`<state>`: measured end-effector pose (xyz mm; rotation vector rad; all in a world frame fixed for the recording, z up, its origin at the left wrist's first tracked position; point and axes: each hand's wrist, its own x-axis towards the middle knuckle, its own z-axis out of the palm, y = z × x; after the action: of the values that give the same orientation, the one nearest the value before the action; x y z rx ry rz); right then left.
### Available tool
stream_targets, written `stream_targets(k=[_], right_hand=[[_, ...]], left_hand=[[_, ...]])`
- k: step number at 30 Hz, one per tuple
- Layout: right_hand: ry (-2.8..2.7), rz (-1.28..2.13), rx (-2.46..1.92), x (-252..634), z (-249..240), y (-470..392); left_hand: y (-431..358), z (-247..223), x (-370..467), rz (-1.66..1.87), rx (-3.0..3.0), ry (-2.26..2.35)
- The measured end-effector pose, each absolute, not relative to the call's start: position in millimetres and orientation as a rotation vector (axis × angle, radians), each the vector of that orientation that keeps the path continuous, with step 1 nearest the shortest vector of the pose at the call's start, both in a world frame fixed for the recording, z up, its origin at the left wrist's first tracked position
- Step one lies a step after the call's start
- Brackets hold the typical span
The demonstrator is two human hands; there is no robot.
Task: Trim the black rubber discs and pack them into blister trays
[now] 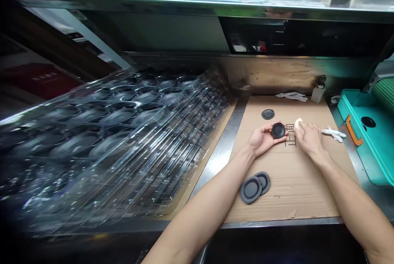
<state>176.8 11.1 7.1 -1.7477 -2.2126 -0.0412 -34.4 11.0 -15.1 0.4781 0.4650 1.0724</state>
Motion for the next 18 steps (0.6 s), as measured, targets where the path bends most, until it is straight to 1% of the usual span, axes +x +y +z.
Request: stream_targets(k=[3, 7, 11, 13, 16, 18], right_hand=[[-2.256, 0.094, -1.492, 148, 4, -8], [-2.403, 0.000, -1.220, 123, 0, -26], [-2.336, -0.195, -1.380, 124, 1, -19], [-2.399, -0.166, -1.352, 129, 2, -18], [-2.506, -0.048, -1.174, 141, -3, -19], [-2.350, -0.056, -1.241, 140, -14, -6]], left_hand=[[12, -14, -32, 1.111, 0.434, 0.454], [12, -13, -27, 1.062, 0.422, 0.425], [19, -17, -27, 1.079, 0.393, 0.485], [23, -18, -28, 1.092, 0.388, 0.488], [26, -19, -18, 1.077, 0.431, 0.490], [37, -29, -3, 1.069, 0.413, 0.575]])
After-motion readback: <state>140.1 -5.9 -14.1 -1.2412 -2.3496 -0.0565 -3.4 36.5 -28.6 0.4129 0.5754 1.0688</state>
